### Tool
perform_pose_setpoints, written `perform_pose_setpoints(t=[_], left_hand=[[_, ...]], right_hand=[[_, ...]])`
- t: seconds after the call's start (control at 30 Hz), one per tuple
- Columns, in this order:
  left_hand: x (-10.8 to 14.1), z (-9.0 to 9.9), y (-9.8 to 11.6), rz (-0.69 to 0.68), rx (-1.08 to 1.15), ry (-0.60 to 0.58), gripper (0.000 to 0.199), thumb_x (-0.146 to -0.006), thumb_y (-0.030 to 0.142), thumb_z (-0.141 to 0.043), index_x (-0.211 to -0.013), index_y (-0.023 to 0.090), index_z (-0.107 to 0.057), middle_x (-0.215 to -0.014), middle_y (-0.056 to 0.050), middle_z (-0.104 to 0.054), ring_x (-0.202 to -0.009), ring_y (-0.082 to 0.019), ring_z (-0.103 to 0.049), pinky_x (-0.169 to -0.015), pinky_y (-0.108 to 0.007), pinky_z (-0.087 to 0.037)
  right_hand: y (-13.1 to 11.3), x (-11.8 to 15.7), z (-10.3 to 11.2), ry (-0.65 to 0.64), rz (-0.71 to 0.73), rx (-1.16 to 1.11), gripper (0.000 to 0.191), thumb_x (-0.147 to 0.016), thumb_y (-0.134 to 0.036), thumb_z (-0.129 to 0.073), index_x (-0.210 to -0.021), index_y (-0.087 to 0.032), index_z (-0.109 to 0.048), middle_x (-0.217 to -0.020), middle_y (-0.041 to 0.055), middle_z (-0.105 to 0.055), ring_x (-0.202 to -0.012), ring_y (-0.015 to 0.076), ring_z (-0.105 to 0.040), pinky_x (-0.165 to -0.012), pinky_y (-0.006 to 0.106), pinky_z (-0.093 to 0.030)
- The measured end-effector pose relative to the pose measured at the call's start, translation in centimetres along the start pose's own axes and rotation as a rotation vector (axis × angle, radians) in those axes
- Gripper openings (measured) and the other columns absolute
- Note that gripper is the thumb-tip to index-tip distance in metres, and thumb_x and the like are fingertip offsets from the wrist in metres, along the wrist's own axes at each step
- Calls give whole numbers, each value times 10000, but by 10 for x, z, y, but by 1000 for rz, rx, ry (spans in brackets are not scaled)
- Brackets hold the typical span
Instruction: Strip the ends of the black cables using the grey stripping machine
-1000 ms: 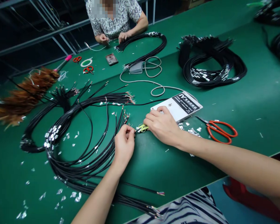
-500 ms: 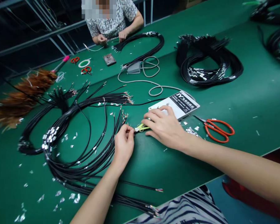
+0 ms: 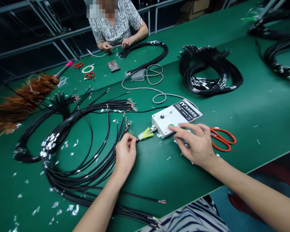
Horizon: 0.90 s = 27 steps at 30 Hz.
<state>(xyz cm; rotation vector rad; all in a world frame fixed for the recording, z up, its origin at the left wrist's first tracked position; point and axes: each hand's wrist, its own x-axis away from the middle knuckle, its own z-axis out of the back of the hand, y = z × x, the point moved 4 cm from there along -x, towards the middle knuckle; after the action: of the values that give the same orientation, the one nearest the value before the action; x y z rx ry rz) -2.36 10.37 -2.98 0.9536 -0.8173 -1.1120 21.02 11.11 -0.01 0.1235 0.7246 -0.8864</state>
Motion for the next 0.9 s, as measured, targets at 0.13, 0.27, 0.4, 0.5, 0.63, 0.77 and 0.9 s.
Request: perform_pose_setpoints(t=[0.13, 0.27, 0.4, 0.5, 0.63, 0.77, 0.9], left_hand=[[3, 11, -8, 19, -6, 21, 132, -778, 302, -560, -716, 189, -531, -610, 32, -494, -494, -102, -422, -468, -208, -288], [12, 12, -8, 39, 27, -23, 166, -809, 341, -543, -750, 187, -524, -616, 41, -470, -484, -93, -389, -451, -208, -272], [27, 3, 4, 33, 66, -119, 175, -852, 338, -531, -764, 187, -522, -613, 49, -457, -490, -87, -379, -454, -207, -269], [35, 0, 13, -4, 68, -190, 163, -877, 299, -516, -759, 188, -514, -647, 39, -486, -523, -90, -417, -479, -207, -304], [40, 2, 18, -113, -56, -241, 162, -897, 241, -500, -750, 182, -534, -680, 19, -527, -596, -111, -481, -544, -218, -361], [41, 0, 21, -224, -170, -233, 178, -921, 202, -482, -758, 179, -550, -717, 5, -556, -658, -124, -516, -614, -230, -390], [44, -2, 24, -269, -189, -235, 173, -931, 179, -483, -773, 182, -552, -720, 9, -563, -666, -123, -528, -641, -231, -401]], right_hand=[[4, 0, 1, 30, 1, -12, 142, -903, -82, -609, -891, -223, -607, -1049, 7, -755, -989, 223, -652, -888, 397, -355], [-7, -2, 3, 68, 13, -57, 102, -918, -120, -610, -946, -218, -616, -1082, 42, -739, -1031, 253, -626, -890, 410, -371], [-38, -16, -11, -60, 66, -205, 140, -978, -288, -567, -1051, -189, -633, -1089, 81, -709, -1025, 243, -608, -850, 374, -397], [-58, -29, -26, -162, 174, -265, 225, -1012, -309, -506, -937, -168, -665, -921, 56, -714, -909, 212, -605, -774, 340, -366], [-62, -34, -33, -158, 350, -268, 338, -1035, -175, -420, -792, -166, -655, -733, 7, -676, -764, 164, -568, -735, 330, -317], [-53, -30, -28, -154, 396, -228, 352, -1044, -157, -378, -836, -162, -661, -763, 9, -690, -788, 157, -560, -723, 339, -294], [-51, -28, -22, -142, 391, -236, 370, -1046, -150, -351, -842, -163, -659, -784, 9, -701, -812, 157, -557, -724, 341, -295]])
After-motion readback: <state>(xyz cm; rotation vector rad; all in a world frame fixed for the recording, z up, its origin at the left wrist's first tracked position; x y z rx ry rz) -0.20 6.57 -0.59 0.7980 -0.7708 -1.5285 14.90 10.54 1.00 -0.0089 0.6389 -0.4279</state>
